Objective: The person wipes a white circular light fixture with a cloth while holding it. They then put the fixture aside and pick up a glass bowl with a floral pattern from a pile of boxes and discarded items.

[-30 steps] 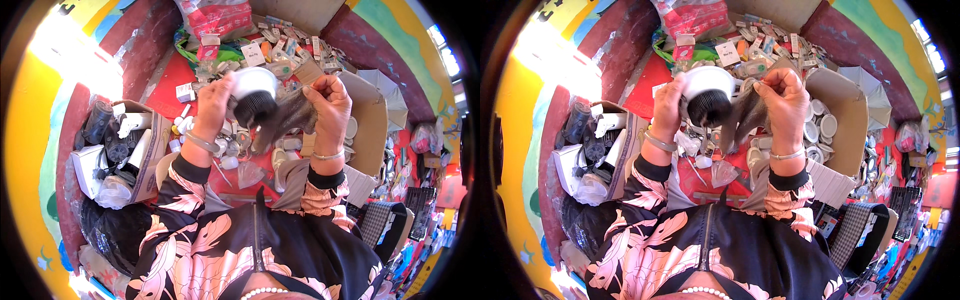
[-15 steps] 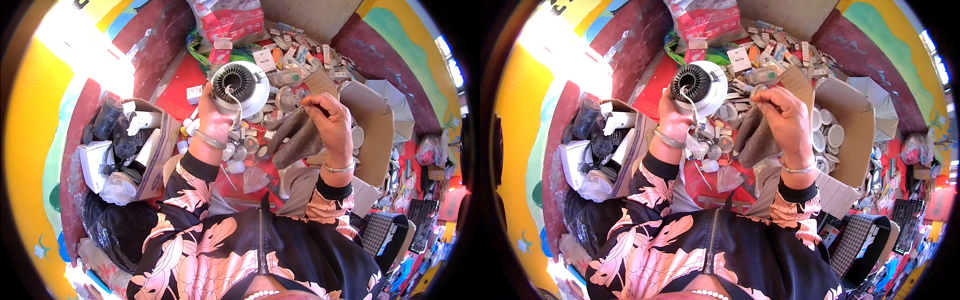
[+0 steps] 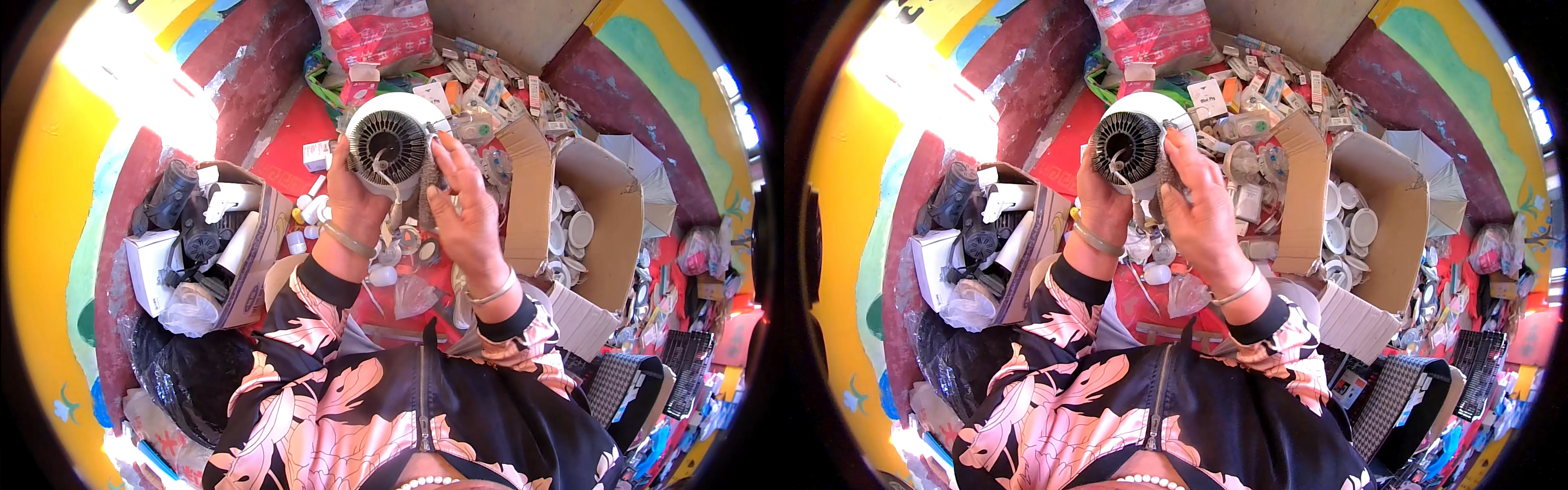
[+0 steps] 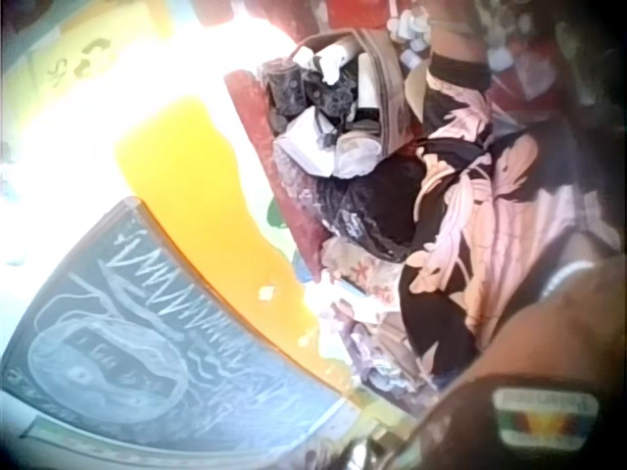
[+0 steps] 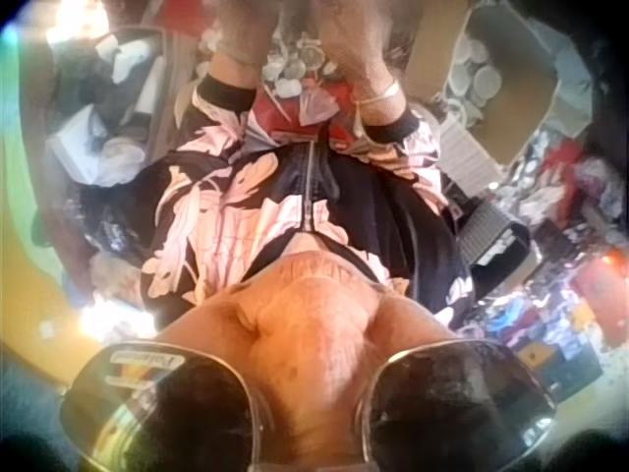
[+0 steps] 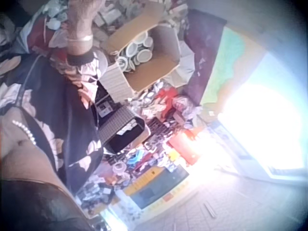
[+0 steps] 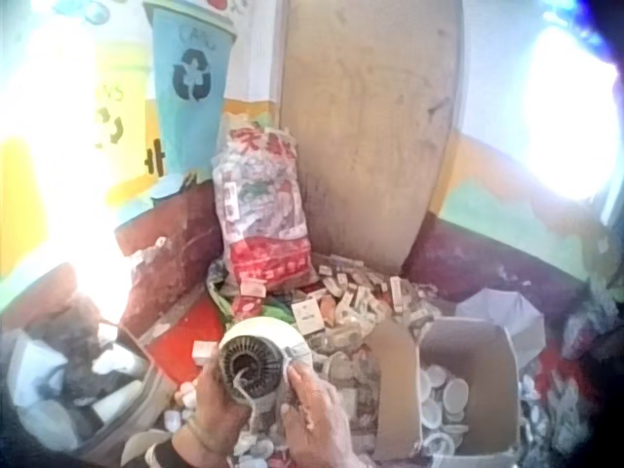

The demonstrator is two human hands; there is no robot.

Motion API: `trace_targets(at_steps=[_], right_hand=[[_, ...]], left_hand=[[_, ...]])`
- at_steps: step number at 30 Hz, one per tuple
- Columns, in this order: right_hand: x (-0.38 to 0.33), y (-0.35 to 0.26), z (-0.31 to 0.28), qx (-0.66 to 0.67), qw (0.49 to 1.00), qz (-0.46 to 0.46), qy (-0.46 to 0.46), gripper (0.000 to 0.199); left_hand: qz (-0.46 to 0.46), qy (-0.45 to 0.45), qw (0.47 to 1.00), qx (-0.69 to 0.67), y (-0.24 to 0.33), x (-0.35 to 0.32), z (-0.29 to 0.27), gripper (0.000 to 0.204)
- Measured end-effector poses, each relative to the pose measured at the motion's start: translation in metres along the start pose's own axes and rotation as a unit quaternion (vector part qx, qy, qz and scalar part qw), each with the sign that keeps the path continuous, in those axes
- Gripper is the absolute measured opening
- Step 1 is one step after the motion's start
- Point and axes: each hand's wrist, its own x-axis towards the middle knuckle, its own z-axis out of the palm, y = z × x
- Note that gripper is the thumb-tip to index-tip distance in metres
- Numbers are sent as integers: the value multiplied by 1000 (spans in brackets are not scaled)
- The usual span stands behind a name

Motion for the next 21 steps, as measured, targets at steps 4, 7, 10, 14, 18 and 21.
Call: trace_targets(at_steps=[4,7,10,14,18,21], right_hand=[[-1,-5,3,-291,952,-95,-17,57],[0,4,7,-243,962,-129,-5,59],[-4,12,16,-263,956,-130,5,58],[-21,23,36,-257,956,-136,-28,66],[-27,25,44,-389,904,-179,-12,61],[-21,14,37,-367,917,-157,-11,60]], left_hand=[[56,144,975,163,-7,-2,15,47],[42,112,989,86,-3,-3,-8,46],[50,131,988,67,-3,-2,-16,43],[61,127,989,37,-3,-1,-17,37],[44,96,994,7,-1,1,-6,38],[23,82,996,-1,0,-1,0,38]])
